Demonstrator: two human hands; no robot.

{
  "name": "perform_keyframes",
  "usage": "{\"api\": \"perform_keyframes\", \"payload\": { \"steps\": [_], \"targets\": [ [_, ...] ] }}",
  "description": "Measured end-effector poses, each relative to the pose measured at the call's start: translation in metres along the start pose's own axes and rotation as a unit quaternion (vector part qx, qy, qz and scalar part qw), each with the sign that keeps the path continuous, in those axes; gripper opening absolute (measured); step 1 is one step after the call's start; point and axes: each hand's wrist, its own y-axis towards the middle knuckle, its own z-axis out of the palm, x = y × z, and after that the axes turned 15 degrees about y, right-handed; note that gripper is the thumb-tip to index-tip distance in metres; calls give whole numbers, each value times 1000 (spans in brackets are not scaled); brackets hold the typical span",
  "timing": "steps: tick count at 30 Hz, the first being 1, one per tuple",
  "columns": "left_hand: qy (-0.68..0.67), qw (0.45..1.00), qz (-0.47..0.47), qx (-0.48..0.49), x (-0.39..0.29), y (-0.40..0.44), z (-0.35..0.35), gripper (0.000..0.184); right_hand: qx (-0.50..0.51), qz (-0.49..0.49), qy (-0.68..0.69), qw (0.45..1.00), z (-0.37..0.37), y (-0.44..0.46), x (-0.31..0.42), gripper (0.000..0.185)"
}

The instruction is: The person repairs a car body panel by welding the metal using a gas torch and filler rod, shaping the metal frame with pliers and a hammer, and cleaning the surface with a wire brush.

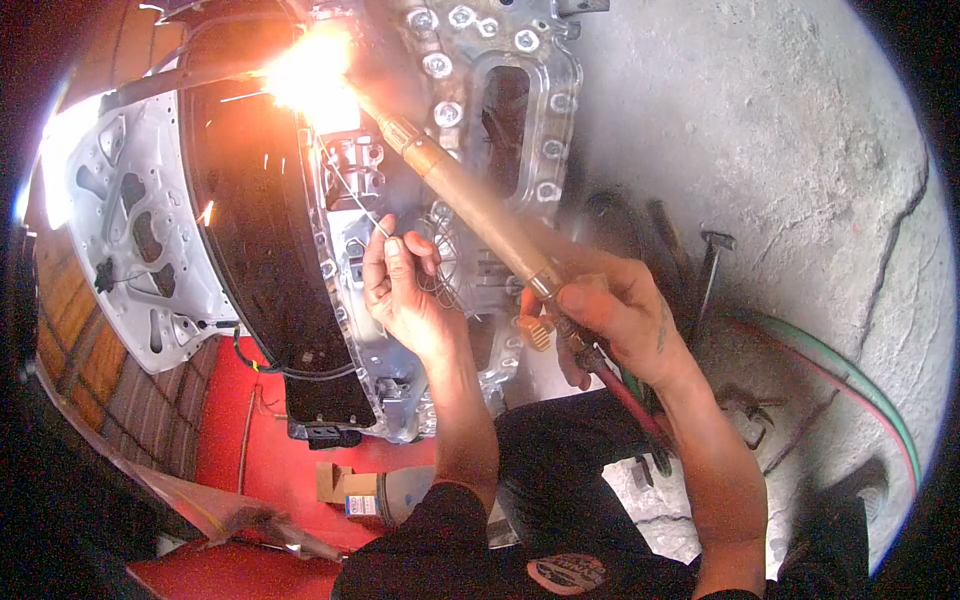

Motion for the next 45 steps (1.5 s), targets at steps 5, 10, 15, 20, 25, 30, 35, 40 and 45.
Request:
{"api": "perform_keyframes", "payload": {
  "steps": [5,10,15,20,25,30,35,40,45],
  "targets": [
    [-1,1000,-5,2,-1,0,-1,28,2,-3,-6,1000,-3,-1,-2,89],
    [-16,1000,-6,7,0,0,-1,29,4,-5,-19,1000,-5,-1,-3,85],
    [-39,999,-3,18,1,0,-2,29,3,-10,-30,1000,-6,-1,-4,83],
    [-42,999,-6,19,0,0,-1,28,12,7,-34,999,-7,-2,-2,83],
    [-47,999,-16,10,-3,0,1,28,13,1,-52,999,-8,-1,-1,81],
    [-43,999,0,18,0,2,-1,28,4,7,-49,999,-9,-1,-2,83],
    [-44,999,-8,13,1,3,-1,28,-11,15,-22,1000,-8,1,0,90],
    [-24,1000,-5,12,1,4,-2,28,-12,13,-6,1000,-2,1,3,94],
    [-25,1000,-10,8,-1,5,0,27,-13,9,-13,1000,-2,0,1,94]
  ]
}}
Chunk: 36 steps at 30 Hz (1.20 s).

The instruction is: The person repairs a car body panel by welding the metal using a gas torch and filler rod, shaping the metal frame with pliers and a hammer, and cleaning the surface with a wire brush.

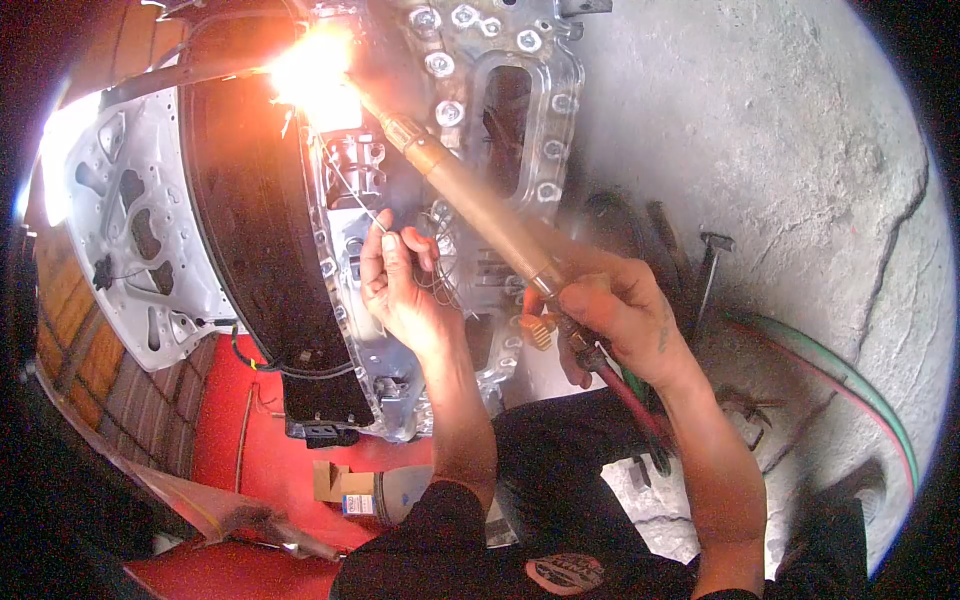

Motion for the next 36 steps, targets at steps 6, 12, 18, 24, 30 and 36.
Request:
{"api": "perform_keyframes", "payload": {
  "steps": [6,12,18,24,30,36],
  "targets": [
    [-11,1000,15,18,0,-6,-2,27,9,-7,9,1000,-1,0,-3,90],
    [-18,1000,-2,-3,-2,-10,-4,27,20,-19,4,1000,-4,2,-7,88],
    [-17,1000,-6,-8,-3,-14,-2,27,17,-12,3,1000,-2,1,-5,86],
    [-6,1000,-5,-8,-1,-14,-2,27,17,-23,-10,1000,0,2,-5,86],
    [-14,1000,-9,-4,-3,-14,-1,27,15,-16,-23,999,0,2,-4,87],
    [-5,1000,-1,-4,0,-14,-1,27,17,-4,-26,1000,-6,2,-6,89]
  ]
}}
